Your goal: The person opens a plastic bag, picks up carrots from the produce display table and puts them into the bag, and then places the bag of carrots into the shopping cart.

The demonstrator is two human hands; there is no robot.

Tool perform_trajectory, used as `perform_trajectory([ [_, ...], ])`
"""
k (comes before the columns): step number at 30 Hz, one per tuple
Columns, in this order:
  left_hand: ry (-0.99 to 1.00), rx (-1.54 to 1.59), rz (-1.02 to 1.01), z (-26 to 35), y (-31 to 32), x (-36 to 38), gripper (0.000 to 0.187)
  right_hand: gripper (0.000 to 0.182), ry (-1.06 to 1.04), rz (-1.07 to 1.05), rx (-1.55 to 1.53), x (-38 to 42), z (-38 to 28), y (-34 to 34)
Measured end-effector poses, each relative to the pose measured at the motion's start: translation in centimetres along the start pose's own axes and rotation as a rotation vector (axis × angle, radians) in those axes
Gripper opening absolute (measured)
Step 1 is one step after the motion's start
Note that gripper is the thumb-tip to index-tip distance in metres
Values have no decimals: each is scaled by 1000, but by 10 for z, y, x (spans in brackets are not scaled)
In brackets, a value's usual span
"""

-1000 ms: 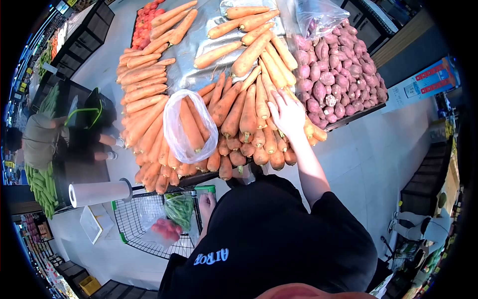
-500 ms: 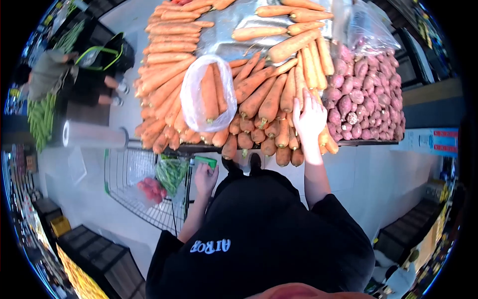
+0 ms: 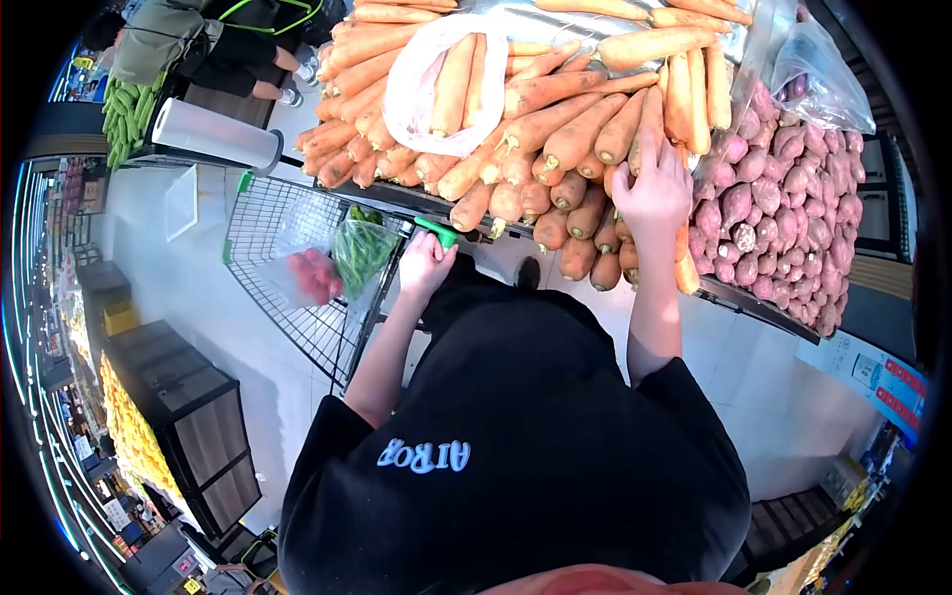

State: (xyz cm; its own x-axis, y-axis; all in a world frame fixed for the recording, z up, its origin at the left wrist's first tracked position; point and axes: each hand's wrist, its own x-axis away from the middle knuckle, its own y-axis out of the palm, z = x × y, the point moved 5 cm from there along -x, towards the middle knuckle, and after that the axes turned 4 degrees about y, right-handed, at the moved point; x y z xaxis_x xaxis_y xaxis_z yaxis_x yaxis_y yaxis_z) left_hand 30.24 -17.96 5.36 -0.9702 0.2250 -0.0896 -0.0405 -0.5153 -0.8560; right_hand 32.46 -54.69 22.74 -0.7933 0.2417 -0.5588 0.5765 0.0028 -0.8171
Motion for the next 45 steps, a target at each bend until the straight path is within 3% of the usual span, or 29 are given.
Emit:
perform_trajectory([
  [7,127,35,50,14,10,2,38,58,15,-10,-3,6,8,12],
  [10,324,66,179,24,10,4,40,58,65,-87,-36,8,9,9],
  [12,324,103,189,26,12,2,41,55,93,-80,-94,6,12,7],
  [15,277,211,160,30,14,-2,42,51,209,-1,-337,4,22,-2],
  [17,267,251,141,31,15,-5,41,42,502,-89,-561,2,34,-11],
  [19,241,244,119,35,14,-6,41,37,666,-59,-720,3,54,-17],
  [21,255,163,65,35,14,-10,41,35,636,86,-1077,4,58,-37],
  [23,348,9,-72,29,15,-15,39,34,576,186,-1080,12,58,-51],
  [25,-9,132,-561,54,-22,-28,27,34,582,209,-1127,20,44,-69],
  [27,53,531,-554,71,-47,-33,29,35,581,151,-1249,28,27,-73],
  [31,49,943,-469,131,-112,-52,45,39,542,-194,-1732,43,-16,-56],
  [33,36,1233,-315,147,-117,-62,50,41,504,-405,-2006,51,-41,-50],
  [34,82,1239,-221,152,-121,-65,50,42,521,-514,-1933,51,-51,-58],
  [35,127,1244,-131,155,-125,-67,50,42,396,-594,-1956,55,-55,-48],
  [38,-54,1459,-49,152,-122,-68,48,45,358,-637,-2006,55,-59,-53],
  [45,18,1463,3,154,-123,-62,44,55,177,-555,-1957,49,-51,-52],
])
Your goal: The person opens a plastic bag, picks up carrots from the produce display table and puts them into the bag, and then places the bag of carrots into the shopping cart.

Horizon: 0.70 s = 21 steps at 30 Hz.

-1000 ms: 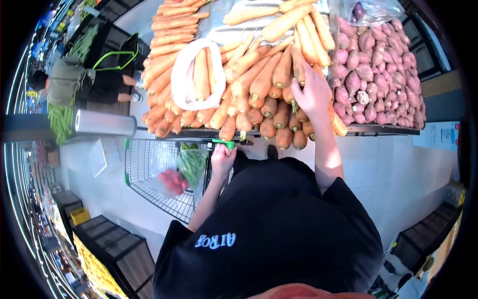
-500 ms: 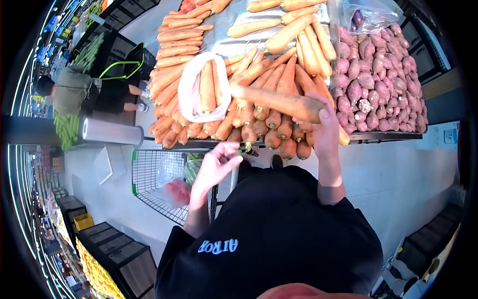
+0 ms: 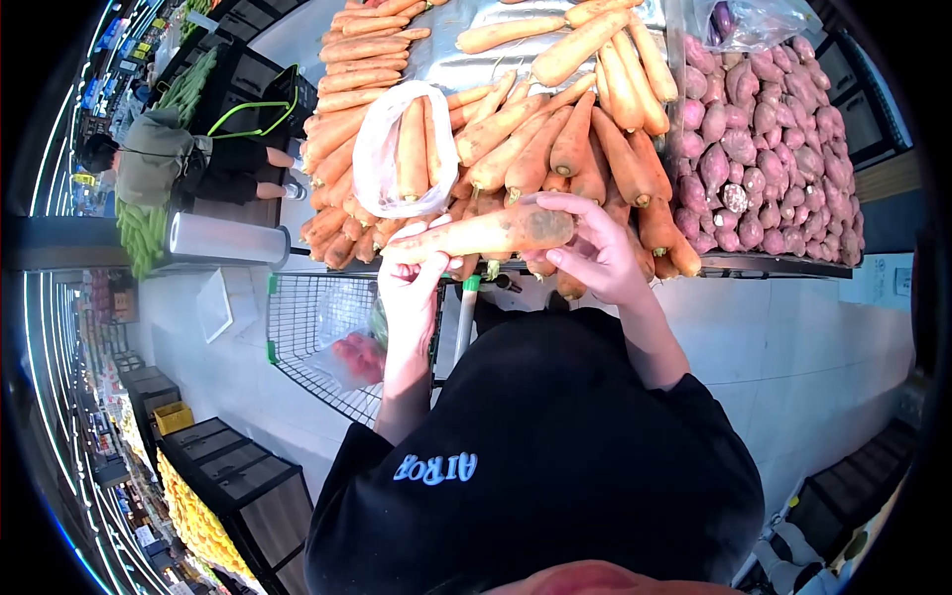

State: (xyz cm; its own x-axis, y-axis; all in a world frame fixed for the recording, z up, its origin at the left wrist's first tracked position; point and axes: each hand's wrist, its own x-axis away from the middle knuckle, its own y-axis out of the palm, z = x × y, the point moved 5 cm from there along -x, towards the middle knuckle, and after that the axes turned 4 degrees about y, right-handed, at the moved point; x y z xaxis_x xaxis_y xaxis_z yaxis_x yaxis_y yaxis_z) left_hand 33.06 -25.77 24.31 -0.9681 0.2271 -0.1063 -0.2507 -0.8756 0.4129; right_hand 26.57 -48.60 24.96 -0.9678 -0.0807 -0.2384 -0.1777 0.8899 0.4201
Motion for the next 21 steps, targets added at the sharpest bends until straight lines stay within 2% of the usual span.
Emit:
perform_trajectory([
  [8,127,-148,-29,8,9,-7,47,52,73,35,-56,0,4,-19],
  [9,131,-152,-20,10,11,-6,47,43,77,104,-5,-2,6,-20],
  [12,86,-228,-44,13,6,-2,49,30,266,127,-71,0,12,-24],
  [13,91,-213,-24,17,10,-3,48,24,244,157,-42,0,19,-25],
  [16,123,-330,-93,21,13,-3,48,34,268,121,-27,0,26,-29],
  [17,130,-341,-106,19,14,-4,48,46,266,122,46,1,25,-29],
  [20,133,-326,-124,11,6,-5,48,51,284,143,-96,1,25,-25],
  [21,133,-313,-119,12,8,-5,48,47,289,147,-95,2,26,-25],
])
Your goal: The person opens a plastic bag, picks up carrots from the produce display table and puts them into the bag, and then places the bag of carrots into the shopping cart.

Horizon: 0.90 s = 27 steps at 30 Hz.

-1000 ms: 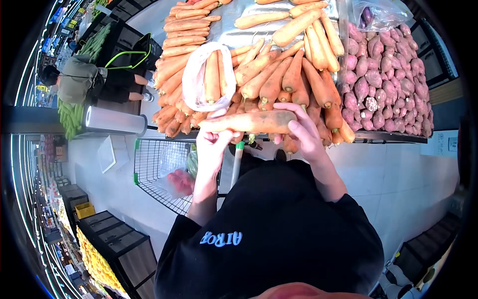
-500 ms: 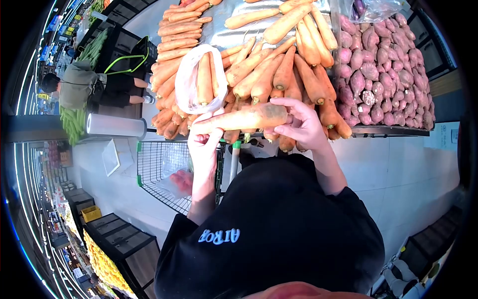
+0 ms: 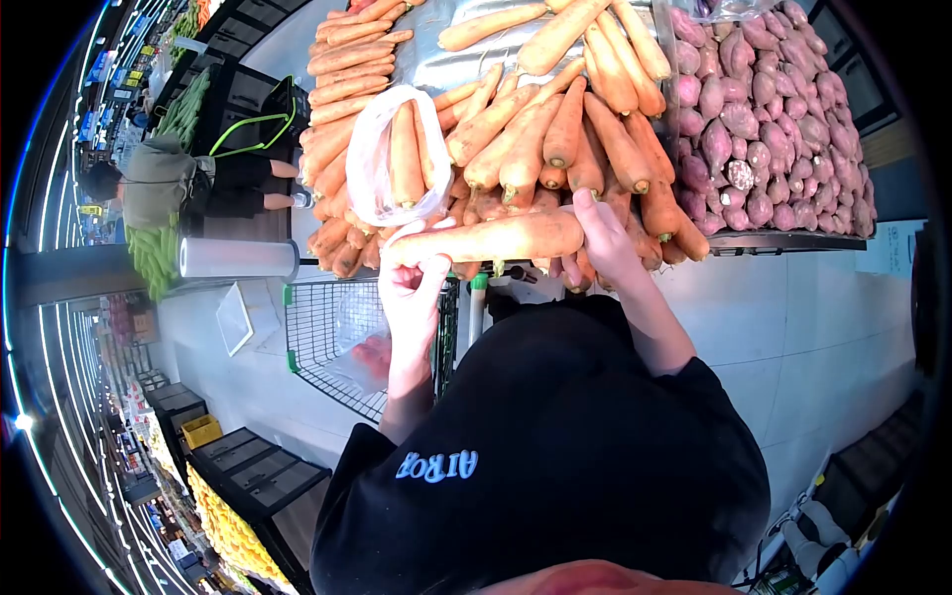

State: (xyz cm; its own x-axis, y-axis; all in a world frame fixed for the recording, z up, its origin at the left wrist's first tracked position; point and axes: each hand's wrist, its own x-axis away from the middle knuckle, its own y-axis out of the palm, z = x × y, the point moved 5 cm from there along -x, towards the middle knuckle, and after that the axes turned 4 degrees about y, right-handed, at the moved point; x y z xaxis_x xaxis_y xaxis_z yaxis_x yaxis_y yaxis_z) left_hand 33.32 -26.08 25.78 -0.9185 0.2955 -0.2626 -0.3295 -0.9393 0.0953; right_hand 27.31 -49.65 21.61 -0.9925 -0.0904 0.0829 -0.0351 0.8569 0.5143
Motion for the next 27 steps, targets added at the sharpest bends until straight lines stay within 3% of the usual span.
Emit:
perform_trajectory([
  [5,-82,19,-13,4,8,2,47,41,-107,-19,163,-2,-5,13],
  [6,-108,-28,-16,-1,3,3,47,43,-42,-35,95,-1,-5,12],
  [9,-129,-67,-51,-3,-8,2,45,44,-256,33,110,-4,-13,21],
  [14,14,-367,172,1,-45,-4,38,40,-329,160,39,-11,-24,27],
  [16,136,-477,227,-2,-57,-11,36,40,-505,308,414,-20,-37,33],
  [19,20,-459,188,-10,-58,-14,38,46,-678,473,831,-43,-45,49],
  [21,-75,-647,63,-15,-52,-16,49,49,-723,491,974,-63,-45,61],
  [24,-185,-734,-59,-34,-39,-17,60,49,-603,490,1165,-100,-23,68],
  [27,-73,-750,-99,-39,-20,-23,60,45,-696,515,1243,-128,0,75],
])
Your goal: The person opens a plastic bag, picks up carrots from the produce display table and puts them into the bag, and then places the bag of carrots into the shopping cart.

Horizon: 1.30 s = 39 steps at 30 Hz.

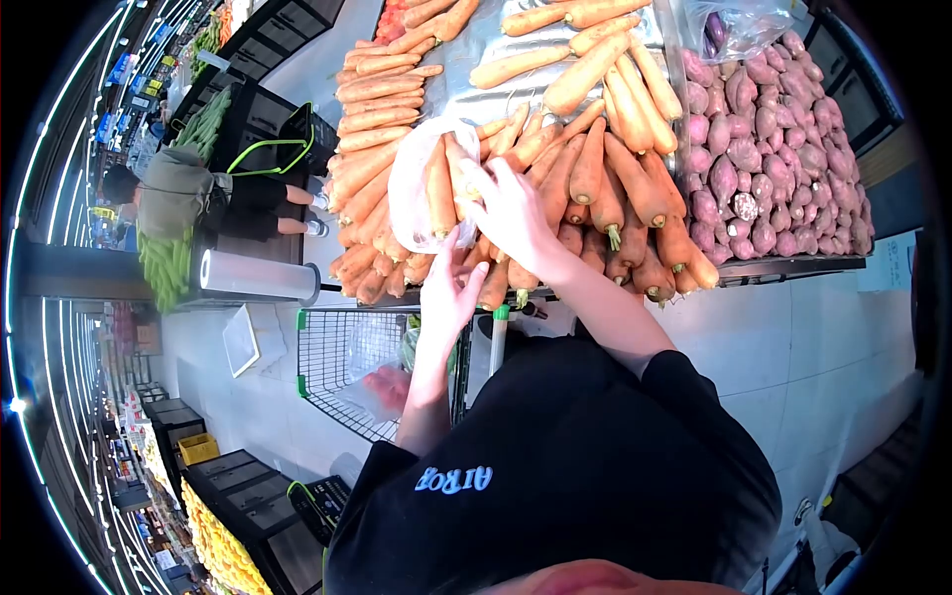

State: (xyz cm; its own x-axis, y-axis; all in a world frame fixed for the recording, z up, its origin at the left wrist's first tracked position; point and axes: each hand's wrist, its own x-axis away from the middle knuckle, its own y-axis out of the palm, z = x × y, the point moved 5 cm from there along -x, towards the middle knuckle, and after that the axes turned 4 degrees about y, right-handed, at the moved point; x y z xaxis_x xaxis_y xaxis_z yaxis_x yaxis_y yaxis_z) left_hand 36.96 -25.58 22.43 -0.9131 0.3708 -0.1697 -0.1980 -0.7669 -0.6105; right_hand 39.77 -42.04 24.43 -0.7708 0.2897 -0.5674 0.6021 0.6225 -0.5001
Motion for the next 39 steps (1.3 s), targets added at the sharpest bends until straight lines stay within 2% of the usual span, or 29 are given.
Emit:
perform_trajectory([
  [1,-37,-47,-12,-2,2,-2,58,42,68,-83,-47,1,-2,8],
  [3,-33,76,-41,-5,6,-4,58,40,209,-195,-189,5,2,32],
  [5,-48,165,-54,-1,9,-3,58,43,65,-314,-40,14,-1,39],
  [8,-139,77,-95,-4,7,1,55,47,26,-341,8,10,-4,41],
  [14,-58,144,-100,0,7,-1,52,45,-60,-210,-12,-6,6,55],
  [15,26,154,-60,-2,8,-2,51,43,-74,-217,150,-10,4,54],
  [18,-30,300,-87,-9,11,2,47,42,-128,-220,40,-4,1,27],
  [19,-51,357,-74,-8,10,2,44,42,-195,-148,-46,-2,1,25],
  [20,-82,331,-77,-14,9,2,42,37,-142,-136,-152,3,3,26],
  [22,-81,328,-36,-8,7,-2,41,37,-35,-226,-191,8,4,29],
  [24,-18,317,-34,1,5,-5,39,38,-127,-140,-152,14,5,27],
  [26,-49,381,-41,3,6,-5,39,37,-190,-97,-169,18,6,22],
  [27,-17,378,-36,4,5,-4,38,29,-125,-90,-265,18,7,14],
  [30,54,381,-27,6,2,0,35,21,-149,-213,-242,14,5,-42],
  [31,55,385,-29,8,0,4,34,15,-171,-137,-73,18,8,-59],
  [32,54,389,-30,10,-2,10,33,12,-106,-107,-36,22,21,-69],
  [34,20,395,-34,9,0,21,27,28,-18,-23,214,29,46,-86],
  [36,10,409,-56,6,5,33,24,52,-3,-48,368,35,58,-100],
  [37,-21,445,-76,1,10,38,21,65,36,-154,420,39,72,-95],
  [39,4,448,-116,0,18,47,20,64,92,-197,338,44,81,-87],
])
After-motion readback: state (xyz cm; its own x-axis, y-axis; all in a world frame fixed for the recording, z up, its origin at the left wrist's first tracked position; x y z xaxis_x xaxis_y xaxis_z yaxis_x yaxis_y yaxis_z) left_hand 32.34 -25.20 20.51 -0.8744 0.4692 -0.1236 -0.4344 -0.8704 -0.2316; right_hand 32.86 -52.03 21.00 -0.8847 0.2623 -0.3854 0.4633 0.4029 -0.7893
